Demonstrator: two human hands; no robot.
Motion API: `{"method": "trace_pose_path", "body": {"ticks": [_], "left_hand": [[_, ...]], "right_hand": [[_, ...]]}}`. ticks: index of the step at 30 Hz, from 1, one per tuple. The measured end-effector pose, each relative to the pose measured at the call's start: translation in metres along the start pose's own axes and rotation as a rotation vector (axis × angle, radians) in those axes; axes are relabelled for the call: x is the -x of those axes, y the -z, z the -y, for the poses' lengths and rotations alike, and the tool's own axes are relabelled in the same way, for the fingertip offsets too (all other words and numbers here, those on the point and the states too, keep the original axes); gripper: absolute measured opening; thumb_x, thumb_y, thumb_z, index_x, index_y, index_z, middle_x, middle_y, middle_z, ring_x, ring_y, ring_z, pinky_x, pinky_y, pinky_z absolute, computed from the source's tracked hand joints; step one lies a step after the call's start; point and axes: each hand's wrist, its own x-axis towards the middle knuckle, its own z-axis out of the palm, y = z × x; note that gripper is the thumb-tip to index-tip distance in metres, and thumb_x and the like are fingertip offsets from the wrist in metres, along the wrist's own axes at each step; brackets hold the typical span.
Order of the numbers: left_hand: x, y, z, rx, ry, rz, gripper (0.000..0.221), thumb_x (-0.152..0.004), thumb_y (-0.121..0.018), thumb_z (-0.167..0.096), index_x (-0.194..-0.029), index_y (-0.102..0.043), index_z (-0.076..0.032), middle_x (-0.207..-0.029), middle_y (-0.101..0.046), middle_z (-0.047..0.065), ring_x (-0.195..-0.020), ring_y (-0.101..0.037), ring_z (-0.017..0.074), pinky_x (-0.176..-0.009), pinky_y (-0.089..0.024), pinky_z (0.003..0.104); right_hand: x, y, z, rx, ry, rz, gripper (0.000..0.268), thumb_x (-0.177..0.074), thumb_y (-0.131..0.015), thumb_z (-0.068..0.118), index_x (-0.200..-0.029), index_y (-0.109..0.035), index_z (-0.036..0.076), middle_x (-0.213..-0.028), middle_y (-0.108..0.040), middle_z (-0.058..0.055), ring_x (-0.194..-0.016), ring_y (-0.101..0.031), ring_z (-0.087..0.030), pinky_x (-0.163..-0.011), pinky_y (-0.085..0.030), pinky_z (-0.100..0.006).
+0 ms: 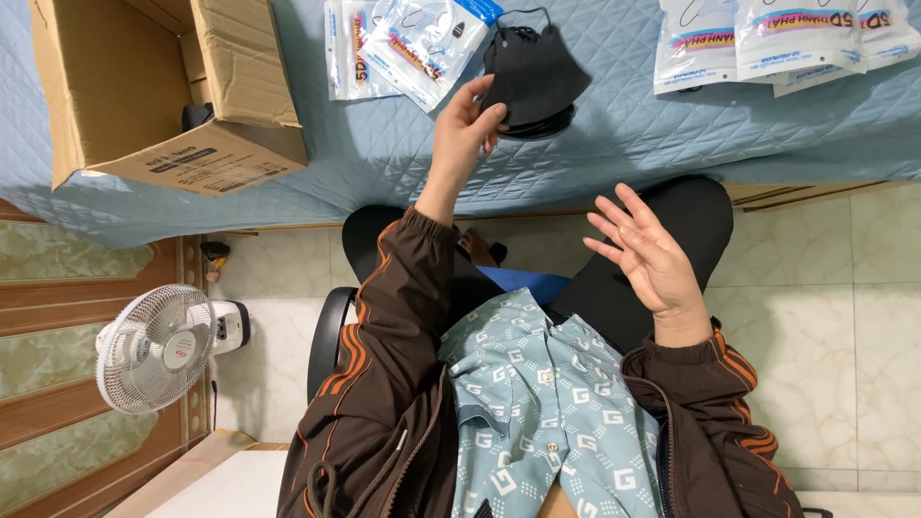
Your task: Inspecting black face masks and placing them into a stack or plastic packaging.
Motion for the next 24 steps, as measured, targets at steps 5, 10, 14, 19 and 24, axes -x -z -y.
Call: {"method": "trace_pose_path", "body": {"ticks": [5, 10, 14, 19, 24], "left_hand": [[-0.024, 0.01, 0.035, -0.268, 0.182, -0.066, 0.046, -0.099, -0.067, -0.02, -0.143, -0.057, -0.01, -0.068, -0.055, 0.0, -0.07, -0.067, 0.0141, -0.06, -0.047, 0.033], [-0.037, 0.019, 0.06, -0.538, 0.128, -0.113, 0.046, -0.097, -0.069, -0.029, -0.139, -0.061, -0.013, -0.071, -0.045, -0.004, -0.065, -0.044, 0.0098, -0.063, -0.036, 0.029], [-0.045, 0.022, 0.078, -0.765, 0.042, -0.151, 0.062, -0.095, -0.064, -0.047, -0.143, -0.053, -0.01, -0.126, -0.053, 0.013, -0.116, -0.051, 0.0315, -0.091, -0.048, 0.046], [-0.06, 0.015, 0.088, -0.928, 0.113, -0.137, 0.08, -0.091, -0.053, -0.066, -0.143, -0.055, -0.005, -0.126, -0.061, 0.019, -0.122, -0.05, 0.0426, -0.091, -0.047, 0.052], [-0.061, -0.002, 0.077, -0.91, 0.179, -0.083, 0.048, -0.086, -0.065, -0.055, -0.091, -0.063, -0.007, -0.089, -0.062, 0.009, -0.081, -0.061, 0.0305, -0.058, -0.043, 0.042]], "right_hand": [[-0.017, 0.001, 0.006, 0.051, -0.005, 0.008, 0.066, -0.102, -0.046, 0.016, -0.162, -0.02, 0.011, -0.167, -0.026, -0.025, -0.151, -0.035, -0.037, -0.114, -0.042, -0.052], [-0.056, -0.009, 0.021, 0.152, -0.024, -0.034, 0.069, -0.101, -0.052, 0.019, -0.162, -0.021, 0.009, -0.165, -0.031, -0.024, -0.149, -0.04, -0.035, -0.113, -0.046, -0.046], [-0.111, 0.001, 0.019, 0.387, 0.014, -0.096, 0.073, -0.101, -0.059, 0.029, -0.162, -0.023, 0.013, -0.165, -0.032, -0.022, -0.151, -0.039, -0.031, -0.111, -0.046, -0.038], [-0.18, 0.008, 0.017, 0.568, -0.024, -0.236, 0.071, -0.104, -0.056, 0.039, -0.162, -0.022, 0.017, -0.164, -0.036, -0.017, -0.147, -0.045, -0.024, -0.106, -0.045, -0.036], [-0.209, -0.006, 0.015, 0.77, -0.079, -0.319, 0.079, -0.101, -0.058, 0.044, -0.162, -0.024, 0.007, -0.127, -0.067, 0.004, -0.117, -0.062, -0.019, -0.084, -0.055, -0.042]]}}
